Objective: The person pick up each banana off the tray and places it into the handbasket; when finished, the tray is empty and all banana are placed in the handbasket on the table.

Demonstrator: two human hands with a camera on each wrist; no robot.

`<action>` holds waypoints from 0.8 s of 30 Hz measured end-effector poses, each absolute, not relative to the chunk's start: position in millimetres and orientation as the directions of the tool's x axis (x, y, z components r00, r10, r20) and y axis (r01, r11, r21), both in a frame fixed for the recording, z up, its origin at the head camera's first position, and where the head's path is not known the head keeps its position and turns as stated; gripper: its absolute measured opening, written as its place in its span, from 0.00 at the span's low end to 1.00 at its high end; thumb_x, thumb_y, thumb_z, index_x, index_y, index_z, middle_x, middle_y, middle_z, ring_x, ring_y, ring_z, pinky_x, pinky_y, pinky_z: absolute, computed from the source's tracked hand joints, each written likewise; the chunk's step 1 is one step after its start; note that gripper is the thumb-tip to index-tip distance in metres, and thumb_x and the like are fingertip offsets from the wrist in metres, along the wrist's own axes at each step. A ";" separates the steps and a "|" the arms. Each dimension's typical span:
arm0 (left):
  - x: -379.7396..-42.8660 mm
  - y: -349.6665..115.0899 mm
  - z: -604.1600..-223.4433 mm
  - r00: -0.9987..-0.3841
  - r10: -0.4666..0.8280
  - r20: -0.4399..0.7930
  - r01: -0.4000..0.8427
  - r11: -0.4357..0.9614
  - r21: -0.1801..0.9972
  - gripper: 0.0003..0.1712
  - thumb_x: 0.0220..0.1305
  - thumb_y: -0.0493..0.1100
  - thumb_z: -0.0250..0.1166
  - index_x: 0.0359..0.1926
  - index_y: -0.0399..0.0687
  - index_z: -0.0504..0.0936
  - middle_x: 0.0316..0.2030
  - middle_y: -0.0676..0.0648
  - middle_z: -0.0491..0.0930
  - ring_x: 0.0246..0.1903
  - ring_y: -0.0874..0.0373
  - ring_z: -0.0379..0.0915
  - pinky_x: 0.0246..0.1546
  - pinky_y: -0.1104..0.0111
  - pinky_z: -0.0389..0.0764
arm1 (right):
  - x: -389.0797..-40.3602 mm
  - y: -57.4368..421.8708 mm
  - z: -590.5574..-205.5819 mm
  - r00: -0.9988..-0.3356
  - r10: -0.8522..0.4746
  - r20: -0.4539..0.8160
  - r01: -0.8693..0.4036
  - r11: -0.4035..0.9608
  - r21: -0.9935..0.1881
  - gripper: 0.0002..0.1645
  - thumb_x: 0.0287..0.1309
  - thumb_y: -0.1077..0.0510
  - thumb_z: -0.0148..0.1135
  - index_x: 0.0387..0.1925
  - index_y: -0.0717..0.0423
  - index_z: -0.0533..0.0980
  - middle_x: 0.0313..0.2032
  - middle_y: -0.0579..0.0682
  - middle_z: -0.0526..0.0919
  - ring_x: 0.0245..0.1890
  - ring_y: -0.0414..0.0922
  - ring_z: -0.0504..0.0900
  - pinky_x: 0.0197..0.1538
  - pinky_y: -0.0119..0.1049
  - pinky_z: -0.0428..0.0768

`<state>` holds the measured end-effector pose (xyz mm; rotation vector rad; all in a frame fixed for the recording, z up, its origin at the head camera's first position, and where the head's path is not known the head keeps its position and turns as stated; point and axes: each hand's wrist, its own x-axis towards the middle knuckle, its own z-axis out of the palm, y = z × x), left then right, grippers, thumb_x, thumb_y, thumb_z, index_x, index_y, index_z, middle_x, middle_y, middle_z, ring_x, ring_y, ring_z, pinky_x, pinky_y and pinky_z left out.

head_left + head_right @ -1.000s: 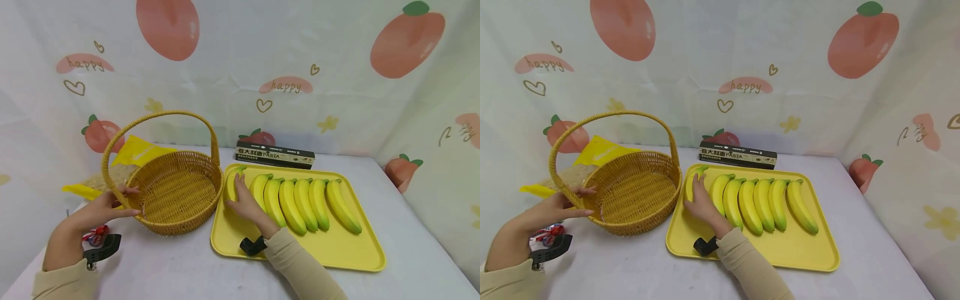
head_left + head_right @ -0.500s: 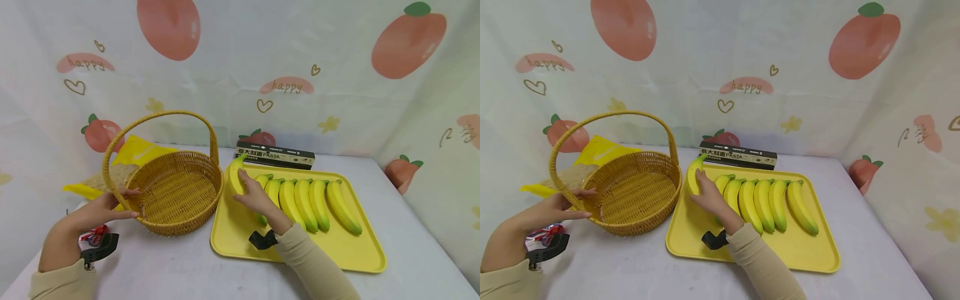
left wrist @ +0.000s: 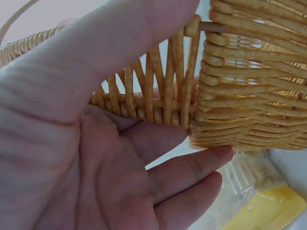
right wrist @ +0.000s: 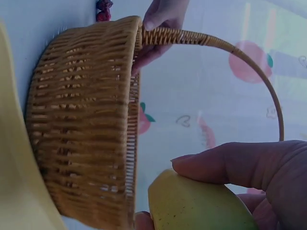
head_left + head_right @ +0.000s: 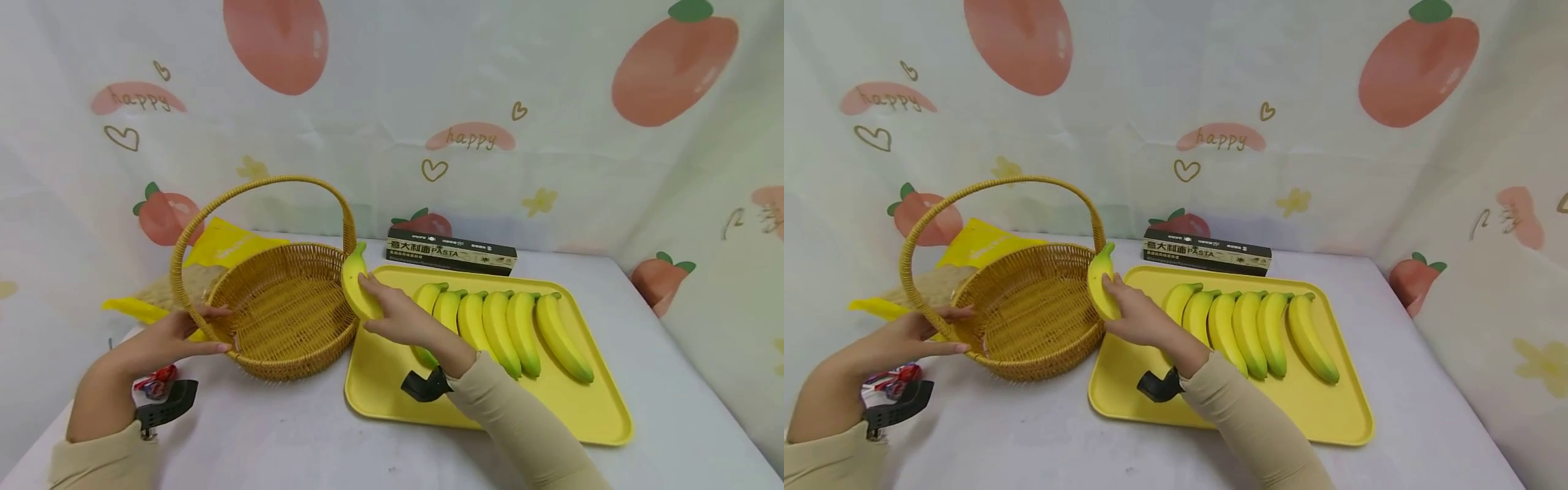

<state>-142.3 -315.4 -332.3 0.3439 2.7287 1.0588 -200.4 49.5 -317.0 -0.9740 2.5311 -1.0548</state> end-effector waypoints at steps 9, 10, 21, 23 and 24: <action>-145.0 -306.2 -332.7 -0.968 0.236 -0.088 0.119 0.737 0.666 0.36 0.57 0.51 0.66 0.61 0.36 0.68 0.60 0.32 0.68 0.61 0.33 0.60 0.56 0.40 0.65 | -221.8 8.6 -304.5 -0.681 -0.729 -0.066 -0.526 0.551 -0.648 0.44 0.55 0.65 0.57 0.70 0.58 0.49 0.71 0.61 0.48 0.38 0.44 0.75 0.43 0.30 0.68; -145.2 -305.7 -333.2 -0.968 0.234 -0.086 0.117 0.732 0.671 0.36 0.57 0.51 0.66 0.61 0.35 0.68 0.60 0.32 0.68 0.61 0.32 0.59 0.56 0.40 0.65 | -225.2 2.8 -303.1 -0.673 -0.735 -0.078 -0.536 0.558 -0.634 0.44 0.55 0.65 0.58 0.70 0.58 0.49 0.71 0.61 0.49 0.31 0.42 0.71 0.41 0.29 0.67; -149.5 -300.0 -336.2 -0.976 0.215 -0.042 0.131 0.726 0.675 0.36 0.56 0.52 0.67 0.57 0.32 0.69 0.59 0.33 0.71 0.60 0.33 0.62 0.56 0.42 0.66 | -256.3 -61.8 -301.8 -0.620 -0.760 -0.195 -0.513 0.581 -0.633 0.43 0.56 0.63 0.59 0.70 0.57 0.52 0.34 0.49 0.69 0.25 0.39 0.64 0.29 0.25 0.65; -148.8 -299.7 -335.9 -0.976 0.212 -0.047 0.124 0.722 0.681 0.36 0.56 0.52 0.67 0.58 0.32 0.68 0.59 0.33 0.70 0.60 0.33 0.62 0.57 0.42 0.66 | -258.1 -74.4 -303.0 -0.616 -0.760 -0.208 -0.490 0.576 -0.654 0.42 0.56 0.63 0.59 0.70 0.57 0.53 0.33 0.49 0.69 0.25 0.39 0.65 0.27 0.25 0.65; -148.0 -299.7 -335.6 -0.978 0.204 -0.053 0.114 0.723 0.681 0.37 0.56 0.53 0.67 0.58 0.33 0.68 0.59 0.33 0.70 0.60 0.33 0.62 0.57 0.42 0.66 | -258.5 -80.8 -303.7 -0.616 -0.760 -0.210 -0.482 0.574 -0.662 0.42 0.55 0.64 0.59 0.70 0.57 0.54 0.34 0.49 0.69 0.25 0.39 0.65 0.27 0.25 0.66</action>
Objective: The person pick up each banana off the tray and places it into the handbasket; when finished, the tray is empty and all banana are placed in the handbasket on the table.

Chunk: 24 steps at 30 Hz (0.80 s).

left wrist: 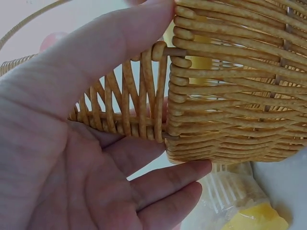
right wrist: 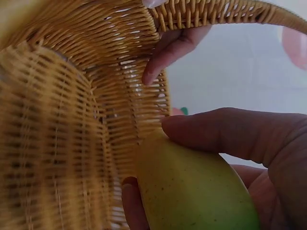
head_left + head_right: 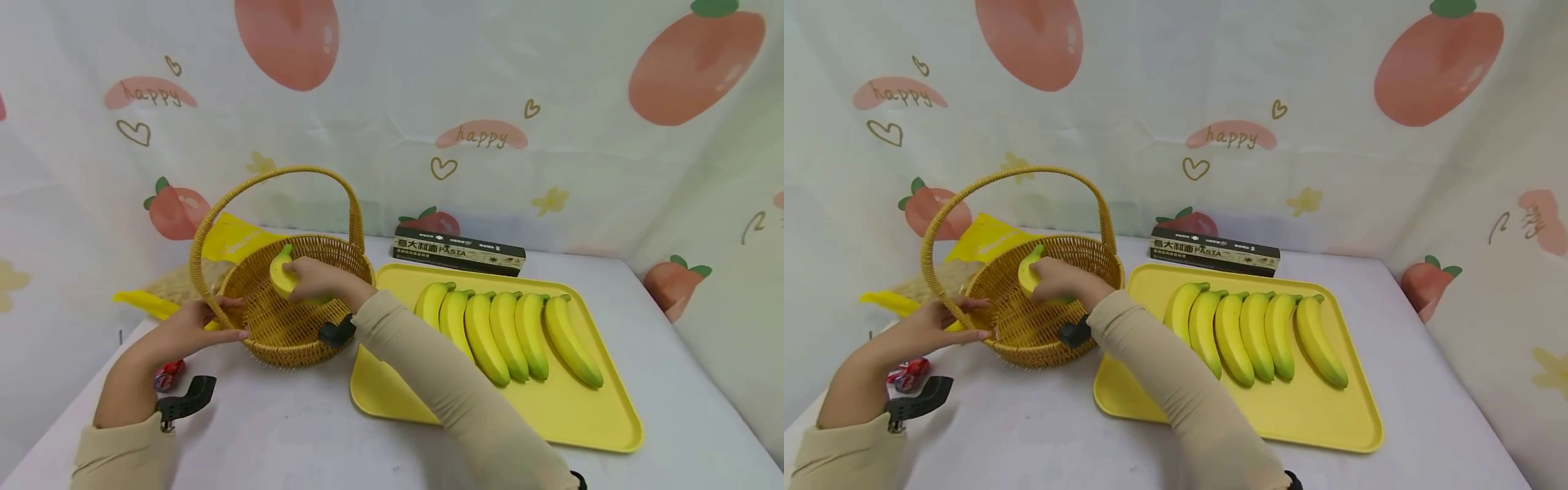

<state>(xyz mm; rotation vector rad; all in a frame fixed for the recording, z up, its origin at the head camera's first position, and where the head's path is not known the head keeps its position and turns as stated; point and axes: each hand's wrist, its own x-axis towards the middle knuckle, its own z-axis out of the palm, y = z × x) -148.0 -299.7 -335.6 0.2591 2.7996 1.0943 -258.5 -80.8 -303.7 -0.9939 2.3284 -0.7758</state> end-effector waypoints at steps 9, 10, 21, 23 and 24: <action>-147.7 -299.1 -332.3 -0.975 0.207 -0.082 0.094 0.716 0.692 0.38 0.57 0.52 0.66 0.62 0.35 0.66 0.60 0.30 0.66 0.61 0.31 0.58 0.57 0.38 0.63 | -261.8 -110.5 -305.5 -0.635 -0.718 -0.284 -0.368 0.605 -0.706 0.40 0.54 0.60 0.62 0.68 0.55 0.59 0.41 0.50 0.72 0.30 0.40 0.70 0.29 0.26 0.71; -147.6 -298.9 -331.9 -0.975 0.203 -0.088 0.087 0.718 0.690 0.39 0.57 0.52 0.66 0.63 0.35 0.66 0.61 0.29 0.66 0.62 0.31 0.57 0.57 0.38 0.62 | -262.2 -112.1 -306.2 -0.638 -0.708 -0.302 -0.354 0.618 -0.702 0.41 0.54 0.59 0.62 0.69 0.53 0.58 0.44 0.50 0.72 0.32 0.40 0.70 0.30 0.27 0.71; -150.2 -298.5 -331.6 -0.973 0.190 -0.128 0.056 0.741 0.669 0.42 0.58 0.52 0.65 0.67 0.37 0.60 0.64 0.26 0.58 0.63 0.26 0.52 0.57 0.36 0.60 | -264.1 -127.1 -328.4 -0.609 -0.658 -0.443 -0.263 0.695 -0.670 0.53 0.52 0.56 0.67 0.72 0.44 0.47 0.64 0.47 0.62 0.48 0.40 0.68 0.45 0.32 0.74; -150.0 -298.7 -333.0 -0.973 0.189 -0.132 0.055 0.747 0.663 0.42 0.58 0.52 0.65 0.67 0.37 0.59 0.64 0.25 0.58 0.63 0.26 0.52 0.57 0.36 0.60 | -264.9 -128.3 -333.4 -0.597 -0.652 -0.468 -0.235 0.700 -0.675 0.54 0.52 0.57 0.67 0.73 0.43 0.46 0.65 0.46 0.60 0.50 0.40 0.68 0.48 0.34 0.74; -149.9 -298.8 -333.7 -0.973 0.188 -0.135 0.053 0.747 0.662 0.43 0.58 0.53 0.65 0.67 0.37 0.59 0.64 0.25 0.58 0.63 0.26 0.52 0.57 0.36 0.60 | -265.5 -128.8 -335.5 -0.587 -0.652 -0.479 -0.224 0.700 -0.678 0.54 0.51 0.57 0.67 0.73 0.43 0.45 0.66 0.45 0.59 0.52 0.40 0.68 0.50 0.34 0.74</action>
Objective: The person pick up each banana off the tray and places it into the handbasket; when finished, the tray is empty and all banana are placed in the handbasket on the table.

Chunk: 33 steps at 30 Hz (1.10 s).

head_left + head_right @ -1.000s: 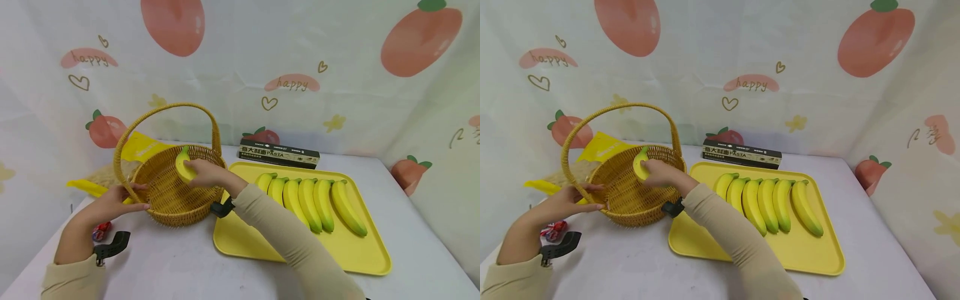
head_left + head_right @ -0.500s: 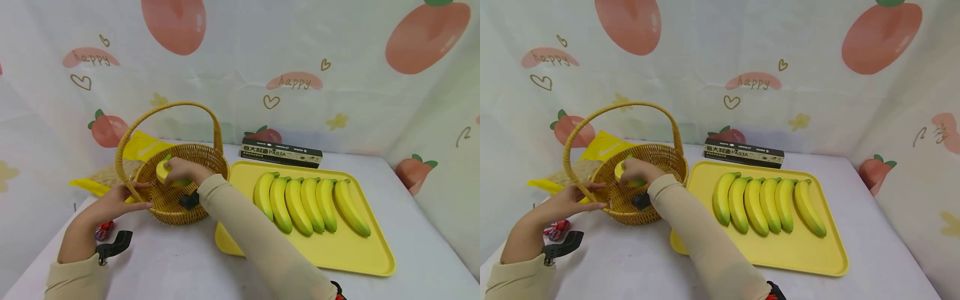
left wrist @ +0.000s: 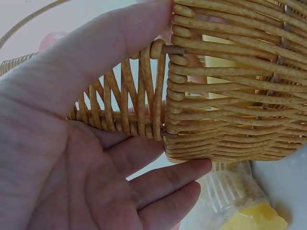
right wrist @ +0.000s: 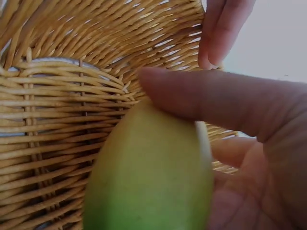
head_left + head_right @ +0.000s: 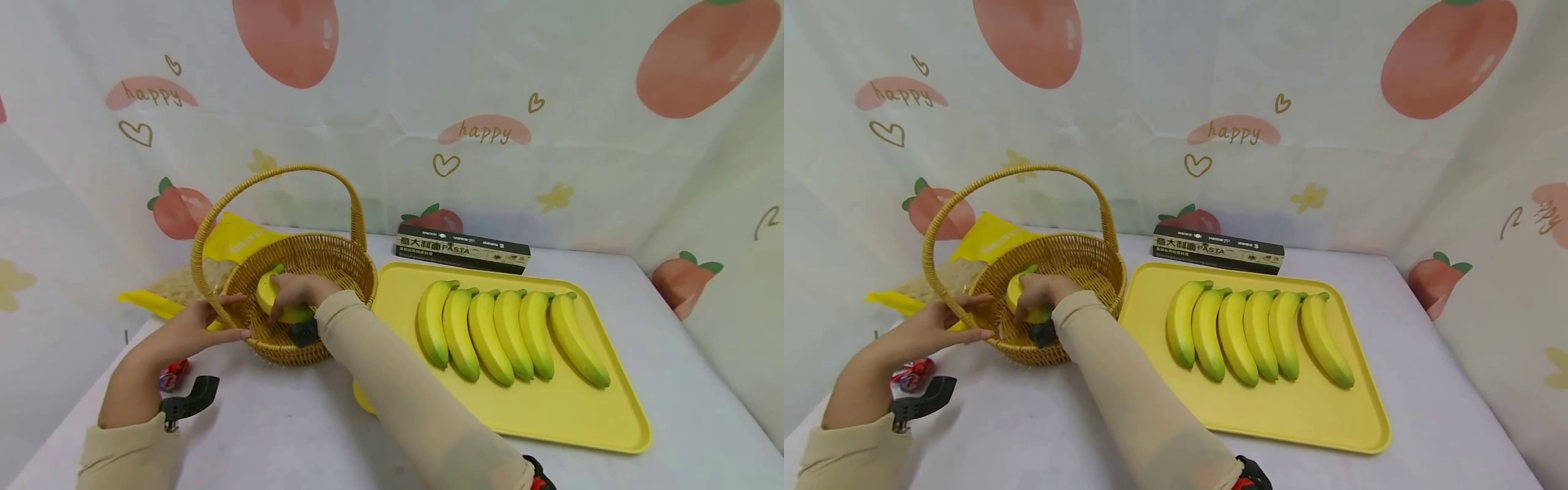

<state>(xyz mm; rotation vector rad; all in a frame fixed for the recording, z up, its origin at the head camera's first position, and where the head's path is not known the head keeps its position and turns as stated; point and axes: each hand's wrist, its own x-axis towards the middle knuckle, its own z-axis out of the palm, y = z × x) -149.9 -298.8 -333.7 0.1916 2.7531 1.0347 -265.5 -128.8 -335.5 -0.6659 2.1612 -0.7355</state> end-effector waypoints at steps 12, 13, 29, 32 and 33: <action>-148.5 -299.7 -333.7 -0.969 0.202 -0.142 0.056 0.739 0.671 0.42 0.59 0.53 0.63 0.68 0.37 0.58 0.63 0.25 0.59 0.62 0.28 0.54 0.55 0.35 0.62 | -265.0 -133.5 -340.0 -0.403 -0.714 -0.572 -0.065 0.646 -0.760 0.55 0.52 0.67 0.65 0.73 0.49 0.43 0.72 0.41 0.49 0.51 0.37 0.67 0.47 0.28 0.73; -148.6 -299.9 -334.1 -0.969 0.203 -0.143 0.057 0.740 0.670 0.43 0.59 0.53 0.63 0.68 0.37 0.58 0.63 0.26 0.59 0.62 0.28 0.54 0.55 0.35 0.62 | -264.9 -133.5 -339.9 -0.398 -0.722 -0.566 -0.081 0.643 -0.762 0.54 0.52 0.67 0.64 0.73 0.51 0.44 0.71 0.42 0.51 0.50 0.36 0.68 0.46 0.27 0.73; -149.9 -298.4 -334.9 -0.968 0.197 -0.153 0.046 0.745 0.666 0.43 0.59 0.55 0.63 0.68 0.37 0.58 0.63 0.26 0.61 0.62 0.30 0.56 0.55 0.36 0.63 | -255.3 -120.5 -314.5 -0.548 -0.769 -0.331 -0.342 0.566 -0.750 0.35 0.54 0.55 0.66 0.63 0.59 0.67 0.66 0.49 0.67 0.64 0.42 0.67 0.62 0.32 0.71; -149.4 -298.8 -334.7 -0.968 0.200 -0.154 0.048 0.745 0.666 0.43 0.60 0.54 0.63 0.68 0.36 0.58 0.63 0.26 0.61 0.62 0.29 0.56 0.55 0.36 0.64 | -251.7 -110.2 -306.6 -0.546 -0.790 -0.277 -0.400 0.537 -0.743 0.37 0.55 0.51 0.65 0.63 0.60 0.66 0.65 0.49 0.68 0.62 0.40 0.69 0.58 0.29 0.72; -149.4 -298.9 -334.5 -0.967 0.201 -0.154 0.048 0.744 0.667 0.43 0.60 0.54 0.63 0.68 0.36 0.57 0.63 0.26 0.61 0.62 0.29 0.56 0.55 0.36 0.64 | -250.3 -105.7 -304.5 -0.545 -0.796 -0.262 -0.413 0.527 -0.743 0.38 0.55 0.50 0.64 0.64 0.59 0.65 0.65 0.49 0.68 0.63 0.39 0.69 0.59 0.29 0.72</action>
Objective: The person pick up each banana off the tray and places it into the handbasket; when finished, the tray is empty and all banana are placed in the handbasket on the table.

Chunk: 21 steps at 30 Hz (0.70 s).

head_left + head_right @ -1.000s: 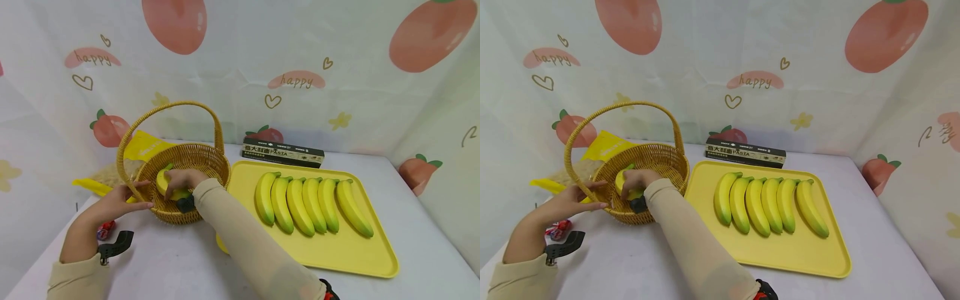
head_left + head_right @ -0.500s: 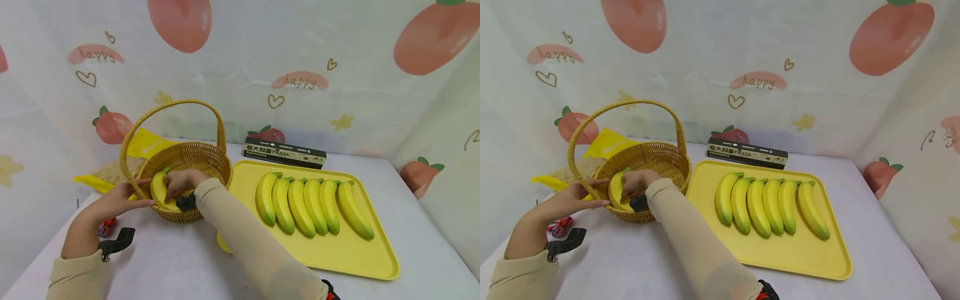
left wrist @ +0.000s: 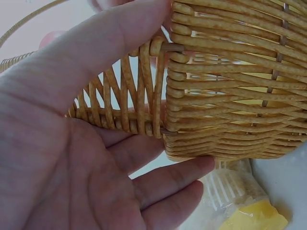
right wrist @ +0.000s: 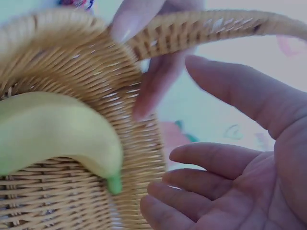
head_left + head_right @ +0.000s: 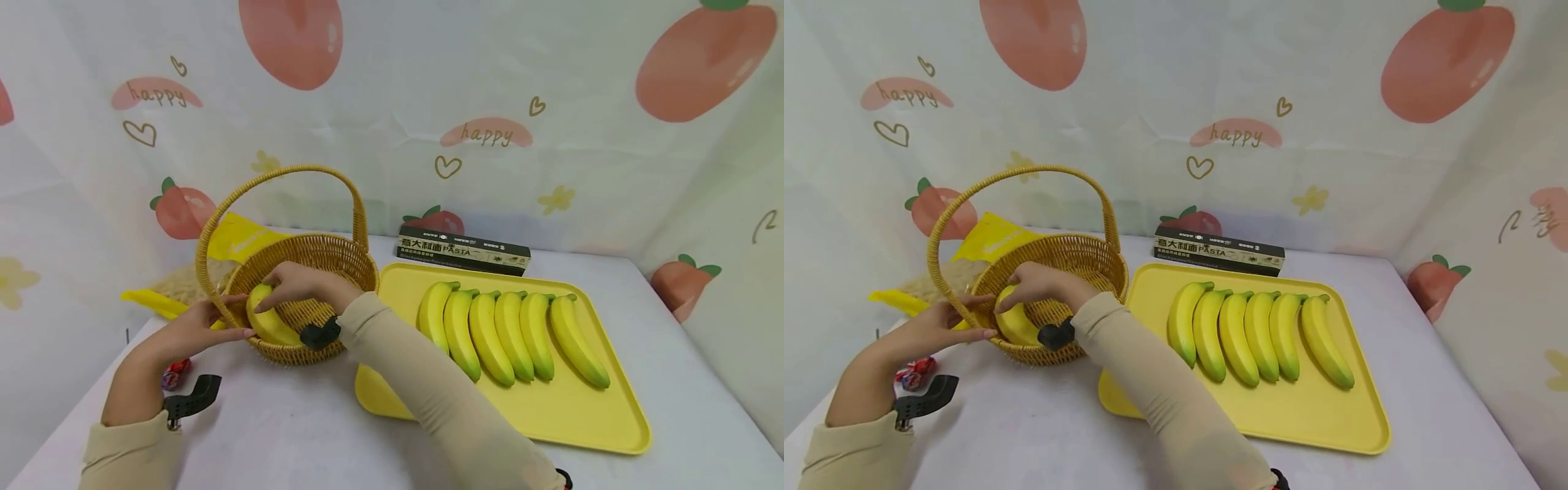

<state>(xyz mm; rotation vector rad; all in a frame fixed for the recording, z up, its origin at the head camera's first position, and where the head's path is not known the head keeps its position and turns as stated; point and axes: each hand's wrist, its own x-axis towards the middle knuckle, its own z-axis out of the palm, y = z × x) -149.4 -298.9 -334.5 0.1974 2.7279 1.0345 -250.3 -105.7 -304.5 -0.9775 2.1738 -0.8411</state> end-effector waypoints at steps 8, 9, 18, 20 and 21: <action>-149.3 -298.7 -334.3 -0.967 0.204 -0.152 0.048 0.732 0.679 0.43 0.60 0.54 0.63 0.68 0.36 0.57 0.64 0.27 0.60 0.62 0.29 0.56 0.56 0.37 0.64 | -237.5 -59.1 -296.3 -0.572 -0.805 -0.156 -0.482 0.483 -0.731 0.42 0.56 0.44 0.62 0.68 0.51 0.59 0.69 0.45 0.60 0.70 0.38 0.56 0.68 0.33 0.63; -149.2 -298.7 -334.5 -0.967 0.203 -0.151 0.047 0.731 0.681 0.43 0.60 0.54 0.63 0.68 0.36 0.57 0.64 0.27 0.60 0.62 0.29 0.56 0.56 0.37 0.64 | -236.1 -52.3 -296.4 -0.588 -0.797 -0.141 -0.470 0.478 -0.742 0.42 0.56 0.44 0.62 0.69 0.50 0.59 0.70 0.44 0.59 0.70 0.36 0.56 0.68 0.32 0.63; -149.2 -299.2 -334.7 -0.967 0.189 -0.172 0.022 0.732 0.681 0.46 0.59 0.55 0.63 0.69 0.36 0.55 0.65 0.26 0.56 0.63 0.28 0.53 0.57 0.36 0.61 | -233.9 4.2 -307.7 -0.753 -0.658 -0.007 -0.337 0.396 -0.854 0.42 0.59 0.48 0.60 0.70 0.50 0.54 0.71 0.47 0.55 0.65 0.44 0.66 0.66 0.41 0.67; -149.6 -299.4 -335.3 -0.967 0.190 -0.170 0.023 0.729 0.684 0.46 0.58 0.55 0.64 0.69 0.36 0.55 0.65 0.27 0.56 0.63 0.28 0.52 0.58 0.37 0.61 | -233.9 16.9 -313.0 -0.783 -0.621 0.007 -0.319 0.393 -0.862 0.42 0.60 0.49 0.60 0.70 0.51 0.53 0.71 0.47 0.54 0.71 0.46 0.56 0.70 0.43 0.61; -149.6 -299.6 -335.8 -0.967 0.192 -0.167 0.026 0.727 0.686 0.46 0.58 0.55 0.64 0.69 0.36 0.56 0.65 0.27 0.56 0.63 0.28 0.53 0.58 0.37 0.61 | -233.8 23.0 -316.3 -0.798 -0.603 0.011 -0.310 0.394 -0.865 0.42 0.60 0.49 0.60 0.70 0.51 0.53 0.71 0.47 0.54 0.71 0.47 0.56 0.70 0.43 0.61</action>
